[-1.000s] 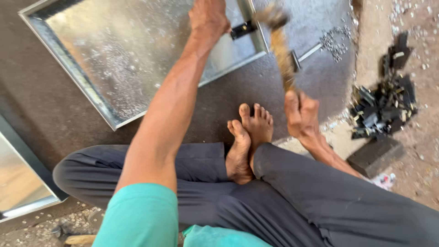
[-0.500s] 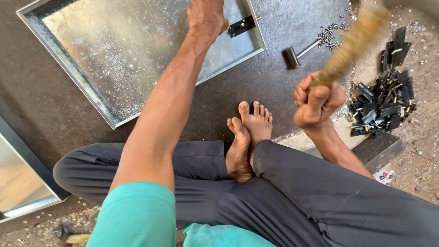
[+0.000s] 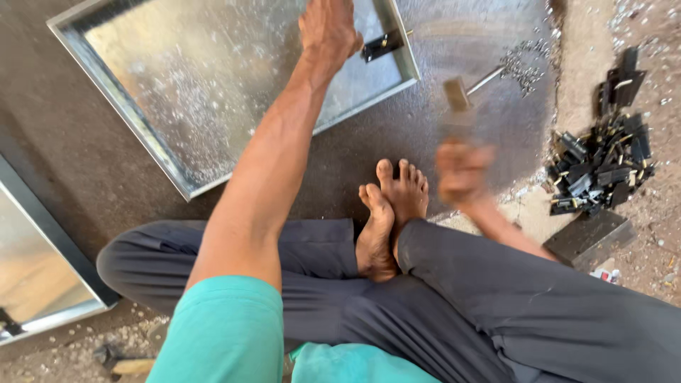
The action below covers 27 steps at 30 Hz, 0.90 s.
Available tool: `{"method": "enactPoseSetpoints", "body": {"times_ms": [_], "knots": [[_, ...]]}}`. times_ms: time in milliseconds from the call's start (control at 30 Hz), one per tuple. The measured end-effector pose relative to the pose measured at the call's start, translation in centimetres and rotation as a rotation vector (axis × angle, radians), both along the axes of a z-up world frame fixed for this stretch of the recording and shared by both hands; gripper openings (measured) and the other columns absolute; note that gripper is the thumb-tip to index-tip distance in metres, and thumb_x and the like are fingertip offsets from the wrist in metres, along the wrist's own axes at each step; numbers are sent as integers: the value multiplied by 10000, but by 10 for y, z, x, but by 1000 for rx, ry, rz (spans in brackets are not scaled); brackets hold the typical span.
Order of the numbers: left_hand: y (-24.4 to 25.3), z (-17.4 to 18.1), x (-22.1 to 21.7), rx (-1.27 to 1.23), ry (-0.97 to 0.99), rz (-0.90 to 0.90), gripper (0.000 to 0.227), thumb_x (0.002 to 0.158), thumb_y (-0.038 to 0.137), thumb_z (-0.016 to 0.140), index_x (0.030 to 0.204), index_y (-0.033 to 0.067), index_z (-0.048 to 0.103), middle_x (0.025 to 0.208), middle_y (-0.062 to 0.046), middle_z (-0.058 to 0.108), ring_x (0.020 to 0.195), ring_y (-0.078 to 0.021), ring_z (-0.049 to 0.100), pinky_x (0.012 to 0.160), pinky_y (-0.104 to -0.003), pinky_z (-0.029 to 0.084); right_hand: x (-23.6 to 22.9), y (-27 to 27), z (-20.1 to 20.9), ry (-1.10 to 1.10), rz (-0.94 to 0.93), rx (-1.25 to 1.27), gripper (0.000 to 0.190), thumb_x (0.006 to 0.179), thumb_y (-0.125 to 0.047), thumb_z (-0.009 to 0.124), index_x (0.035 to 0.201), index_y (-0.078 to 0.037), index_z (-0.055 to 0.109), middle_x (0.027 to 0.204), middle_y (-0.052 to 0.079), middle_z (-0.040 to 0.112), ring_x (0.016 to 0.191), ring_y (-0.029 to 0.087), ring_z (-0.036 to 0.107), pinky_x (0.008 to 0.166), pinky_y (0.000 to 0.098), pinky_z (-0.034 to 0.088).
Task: The person sits on the floor and assembles a rectangular metal frame by attaching black metal brackets to its corners. Using a hammer, the person repeatedly strikes the brackets to secure them to the frame. The person handles multiple frames, moving them aside after assembly.
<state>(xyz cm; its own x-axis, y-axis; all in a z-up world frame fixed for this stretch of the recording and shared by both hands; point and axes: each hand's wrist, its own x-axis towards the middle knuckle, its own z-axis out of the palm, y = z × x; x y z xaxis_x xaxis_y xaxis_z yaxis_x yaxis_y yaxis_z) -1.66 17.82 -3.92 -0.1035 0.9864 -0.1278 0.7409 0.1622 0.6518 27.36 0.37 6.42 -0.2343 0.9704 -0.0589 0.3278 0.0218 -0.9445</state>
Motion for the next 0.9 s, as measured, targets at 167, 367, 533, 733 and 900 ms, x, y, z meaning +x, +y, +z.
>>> {"method": "enactPoseSetpoints", "body": {"times_ms": [167,367,533,733,900], "knots": [[-4,18,8,80,58,14,418,519,168,861,854,-10,686,947,-269,697,862,-476,693,699,-541,579,25,-59,-2,-626,-70,-217,455,1053,-409,486,995,13,645,677,220,569,623,298,554,592,420,419],[-20,13,44,72,-82,106,601,765,469,774,1035,-43,615,929,-270,710,889,-480,690,765,-570,555,116,-90,-4,-1003,-119,-215,439,1048,-408,587,946,19,611,677,220,593,618,379,603,602,496,470],[-73,13,44,-49,-91,114,798,891,484,695,1389,-95,464,978,-284,701,890,-465,696,780,-539,567,122,-90,15,-955,-54,136,339,992,-310,708,1068,16,655,901,198,672,803,344,642,724,470,509],[-161,59,-3,154,363,-267,482,713,417,726,1021,49,679,875,-189,737,801,-323,738,622,-445,588,50,-37,-1,-592,-65,155,297,1051,-257,700,1217,-11,689,1119,154,702,964,256,686,865,402,563],[-104,221,-76,728,-227,-280,346,742,284,794,947,82,602,896,-127,651,841,-273,633,749,-452,521,-66,17,40,-316,164,249,554,912,-223,788,1368,21,590,1220,175,672,995,294,675,816,400,564]]}}
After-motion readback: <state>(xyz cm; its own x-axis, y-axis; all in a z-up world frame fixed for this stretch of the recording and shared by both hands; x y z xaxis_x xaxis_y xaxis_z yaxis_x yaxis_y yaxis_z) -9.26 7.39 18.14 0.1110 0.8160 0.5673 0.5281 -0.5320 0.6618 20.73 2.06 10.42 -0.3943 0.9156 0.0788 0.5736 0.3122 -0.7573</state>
